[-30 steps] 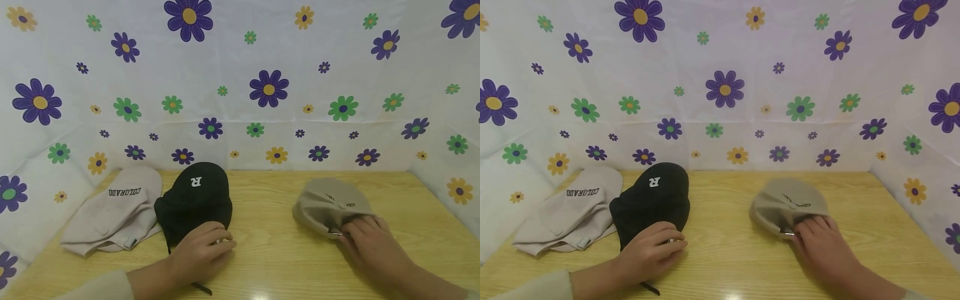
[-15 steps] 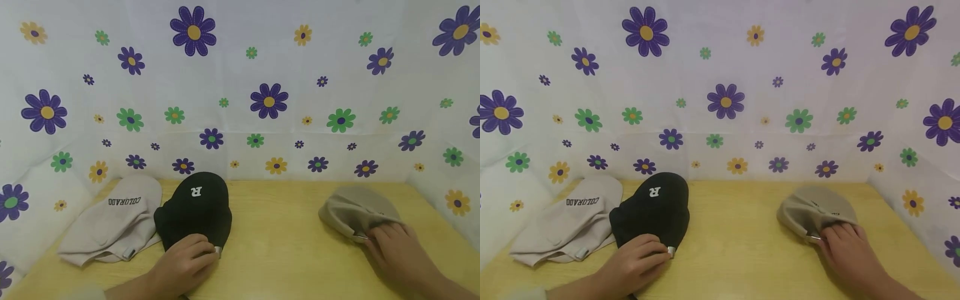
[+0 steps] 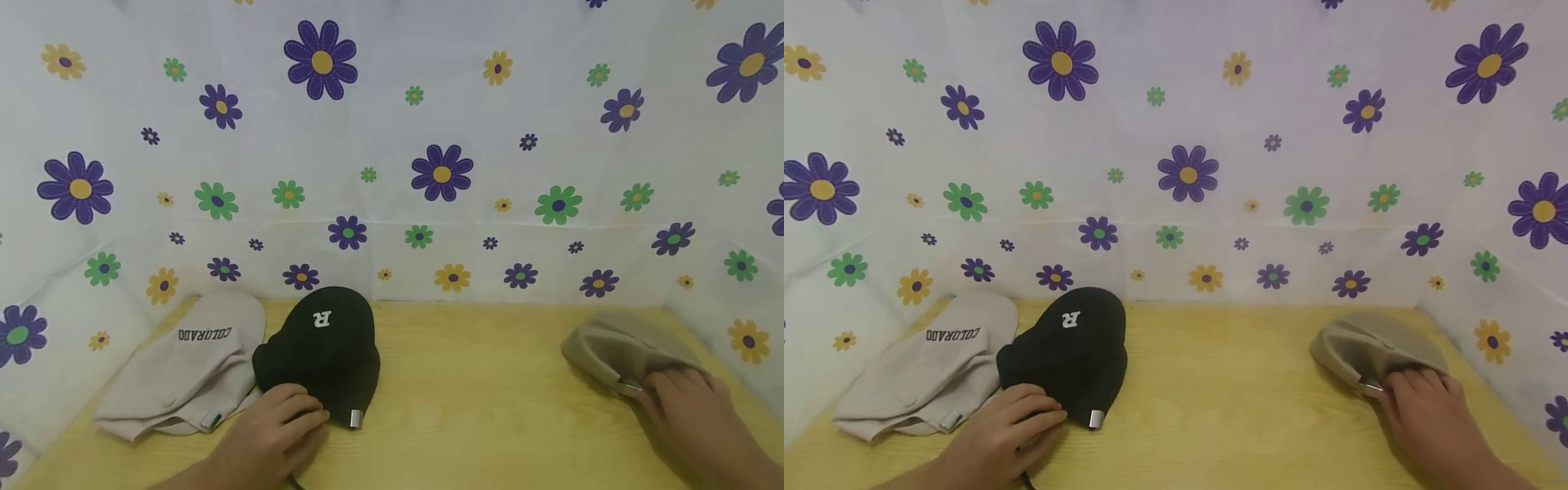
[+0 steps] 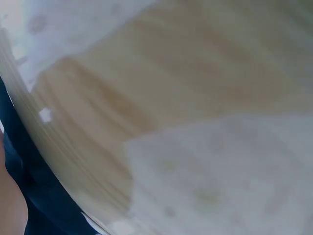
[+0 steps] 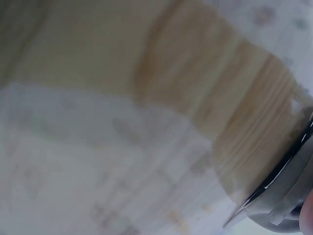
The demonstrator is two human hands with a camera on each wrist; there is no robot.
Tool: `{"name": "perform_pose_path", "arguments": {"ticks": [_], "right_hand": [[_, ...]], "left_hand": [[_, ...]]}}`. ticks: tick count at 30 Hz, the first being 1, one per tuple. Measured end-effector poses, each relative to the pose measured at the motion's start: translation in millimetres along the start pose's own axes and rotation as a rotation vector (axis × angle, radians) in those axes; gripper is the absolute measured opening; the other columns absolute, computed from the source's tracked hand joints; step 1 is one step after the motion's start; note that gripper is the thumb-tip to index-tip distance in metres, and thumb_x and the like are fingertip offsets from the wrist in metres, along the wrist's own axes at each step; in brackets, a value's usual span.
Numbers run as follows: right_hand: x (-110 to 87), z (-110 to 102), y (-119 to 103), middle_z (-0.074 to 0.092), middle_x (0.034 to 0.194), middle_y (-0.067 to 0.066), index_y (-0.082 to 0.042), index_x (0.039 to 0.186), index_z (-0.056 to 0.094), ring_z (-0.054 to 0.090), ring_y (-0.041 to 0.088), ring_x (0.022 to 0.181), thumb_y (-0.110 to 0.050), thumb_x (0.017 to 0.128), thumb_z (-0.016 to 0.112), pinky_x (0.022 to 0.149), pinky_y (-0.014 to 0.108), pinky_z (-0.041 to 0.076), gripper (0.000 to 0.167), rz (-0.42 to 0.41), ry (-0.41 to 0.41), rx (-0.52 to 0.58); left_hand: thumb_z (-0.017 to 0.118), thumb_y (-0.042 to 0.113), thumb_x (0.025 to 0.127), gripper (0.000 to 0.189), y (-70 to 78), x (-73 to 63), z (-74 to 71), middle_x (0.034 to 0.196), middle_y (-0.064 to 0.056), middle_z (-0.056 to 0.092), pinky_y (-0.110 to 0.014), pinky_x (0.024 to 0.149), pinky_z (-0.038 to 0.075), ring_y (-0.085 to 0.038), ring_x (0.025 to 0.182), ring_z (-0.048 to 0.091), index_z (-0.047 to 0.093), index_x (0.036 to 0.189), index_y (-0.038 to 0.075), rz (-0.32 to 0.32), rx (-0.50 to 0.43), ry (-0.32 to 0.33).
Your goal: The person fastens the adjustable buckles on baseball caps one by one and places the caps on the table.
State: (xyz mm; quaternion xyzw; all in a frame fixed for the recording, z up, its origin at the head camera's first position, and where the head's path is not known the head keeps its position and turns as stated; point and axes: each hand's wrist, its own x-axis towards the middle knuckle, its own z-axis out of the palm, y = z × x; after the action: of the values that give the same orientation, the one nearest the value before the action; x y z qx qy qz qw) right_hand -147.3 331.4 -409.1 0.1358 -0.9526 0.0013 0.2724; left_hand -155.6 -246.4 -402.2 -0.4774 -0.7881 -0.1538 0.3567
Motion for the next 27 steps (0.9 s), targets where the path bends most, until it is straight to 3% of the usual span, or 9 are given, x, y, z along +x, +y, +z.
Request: {"name": "perform_pose_path", "arguments": {"ticks": [5,10,17,21,24,26,27], "right_hand": [[6.8,-2.7,10.6,0.061,0.076,0.003,-0.01,0.082,0.057,0.058,0.035,0.082,-0.012,0.091,0.067,0.081,0.055,0.035,0.013,0.033,0.012,-0.007],[0.4,-1.5,11.7,0.059,0.072,0.001,-0.011,0.079,0.056,0.058,0.035,0.078,-0.014,0.093,0.065,0.075,0.054,0.035,0.017,0.058,-0.017,-0.037],[1.5,-1.4,12.4,0.061,0.074,0.004,-0.011,0.081,0.058,0.058,0.037,0.081,-0.016,0.093,0.066,0.075,0.056,0.036,0.016,0.051,0.013,-0.04],[2.3,-3.4,9.9,0.064,0.079,0.009,-0.009,0.082,0.062,0.058,0.039,0.084,-0.038,0.104,0.048,0.077,0.058,0.038,0.039,0.024,0.023,-0.035],[3.6,-5.6,5.0,0.065,0.083,0.011,-0.009,0.084,0.065,0.058,0.039,0.086,-0.034,0.101,0.055,0.076,0.058,0.039,0.033,0.019,0.012,-0.021],[5.5,-7.1,-0.9,0.065,0.085,0.011,-0.009,0.085,0.066,0.058,0.037,0.086,-0.019,0.09,0.069,0.075,0.057,0.038,0.011,0.029,-0.017,-0.003],[6.7,-7.4,-3.6,0.065,0.085,0.01,-0.01,0.085,0.066,0.058,0.037,0.086,-0.014,0.086,0.072,0.074,0.055,0.038,0.008,0.034,-0.029,0.01]], "left_hand": [[0.065,0.026,0.095,0.016,-10.3,0.1,-7.8,0.098,0.006,0.069,-0.026,0.084,0.048,-0.013,0.091,0.059,0.077,0.098,0.016,-0.07,-0.003,-0.029],[0.055,0.032,0.1,0.028,-8.0,-9.7,-11.2,0.097,0.007,0.069,-0.025,0.084,0.047,-0.012,0.089,0.059,0.077,0.096,0.016,-0.076,0.009,-0.017],[0.047,0.032,0.103,0.036,-9.0,-13.8,-16.0,0.096,0.004,0.07,-0.029,0.086,0.044,-0.016,0.091,0.059,0.077,0.095,0.014,-0.108,0.053,0.007],[0.044,0.032,0.103,0.038,-9.2,-15.6,-20.9,0.096,0.003,0.07,-0.028,0.084,0.044,-0.016,0.09,0.058,0.077,0.096,0.013,-0.139,0.064,-0.025],[0.056,0.019,0.095,0.023,-8.7,-16.4,-23.0,0.097,0.001,0.07,-0.029,0.085,0.044,-0.017,0.091,0.059,0.077,0.098,0.011,-0.16,0.069,-0.056],[0.061,0.01,0.085,0.02,-8.2,-16.9,-24.2,0.098,0.0,0.07,-0.03,0.086,0.044,-0.018,0.092,0.059,0.076,0.098,0.01,-0.184,0.073,-0.077],[0.063,0.007,0.08,0.024,-8.0,-17.3,-24.6,0.099,0.0,0.069,-0.03,0.086,0.044,-0.018,0.093,0.059,0.076,0.099,0.01,-0.197,0.082,-0.087]]}}
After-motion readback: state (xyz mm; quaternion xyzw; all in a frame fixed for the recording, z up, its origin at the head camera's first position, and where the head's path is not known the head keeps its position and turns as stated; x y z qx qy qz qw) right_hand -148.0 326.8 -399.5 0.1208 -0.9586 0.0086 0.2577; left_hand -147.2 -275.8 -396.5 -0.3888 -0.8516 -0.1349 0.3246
